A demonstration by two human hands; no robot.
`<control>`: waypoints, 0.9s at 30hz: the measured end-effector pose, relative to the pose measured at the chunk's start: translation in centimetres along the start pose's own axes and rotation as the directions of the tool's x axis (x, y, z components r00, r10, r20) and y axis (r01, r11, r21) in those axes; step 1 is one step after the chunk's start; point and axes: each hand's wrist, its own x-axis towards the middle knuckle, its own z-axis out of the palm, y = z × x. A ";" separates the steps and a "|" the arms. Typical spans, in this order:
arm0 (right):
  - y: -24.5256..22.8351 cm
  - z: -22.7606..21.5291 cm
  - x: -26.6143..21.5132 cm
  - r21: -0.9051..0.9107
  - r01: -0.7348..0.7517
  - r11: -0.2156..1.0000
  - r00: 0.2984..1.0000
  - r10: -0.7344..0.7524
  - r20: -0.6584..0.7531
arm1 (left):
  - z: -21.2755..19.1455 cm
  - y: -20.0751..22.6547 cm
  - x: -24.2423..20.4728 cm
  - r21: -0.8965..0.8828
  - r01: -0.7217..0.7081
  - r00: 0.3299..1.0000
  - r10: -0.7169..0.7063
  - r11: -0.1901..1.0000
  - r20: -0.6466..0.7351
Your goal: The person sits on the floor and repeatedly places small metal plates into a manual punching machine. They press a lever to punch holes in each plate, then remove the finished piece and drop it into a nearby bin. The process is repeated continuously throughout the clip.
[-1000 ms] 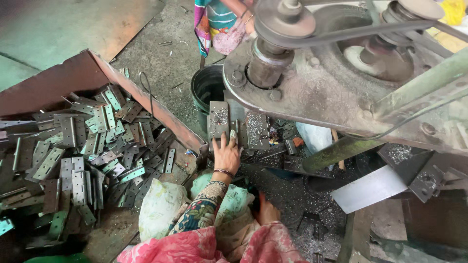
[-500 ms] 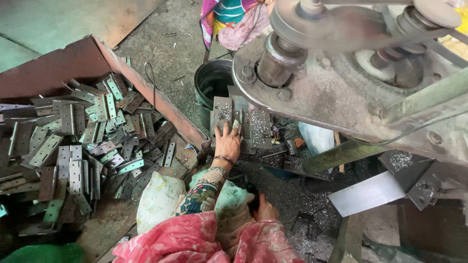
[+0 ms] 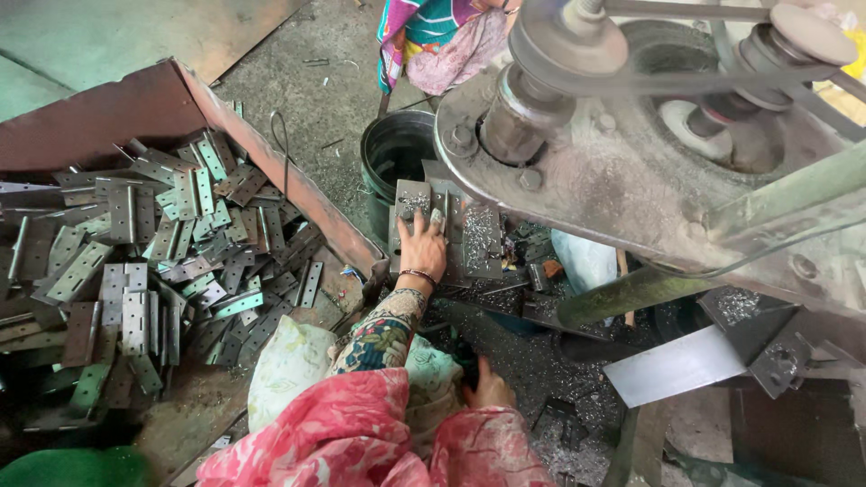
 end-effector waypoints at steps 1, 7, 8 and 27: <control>0.2 0.5 0.3 0.019 -0.001 1.000 1.000 0.002 -0.018 | 0.1 0.0 -0.1 0.000 0.001 1.000 -0.001 1.000 -0.003; 0.4 1.1 0.0 0.016 -0.032 0.999 0.999 0.032 -0.012 | 1.0 0.2 -3.2 -0.009 -0.022 0.996 0.021 1.000 -0.087; 0.2 0.6 -0.4 0.039 -0.004 0.999 1.000 0.005 -0.014 | 0.9 0.2 -3.8 0.002 -0.030 0.996 0.030 1.000 -0.089; 1.0 1.7 0.1 0.081 0.078 0.994 0.996 -0.075 -0.039 | -1.2 0.5 -4.2 0.043 -0.051 0.996 0.048 0.998 0.076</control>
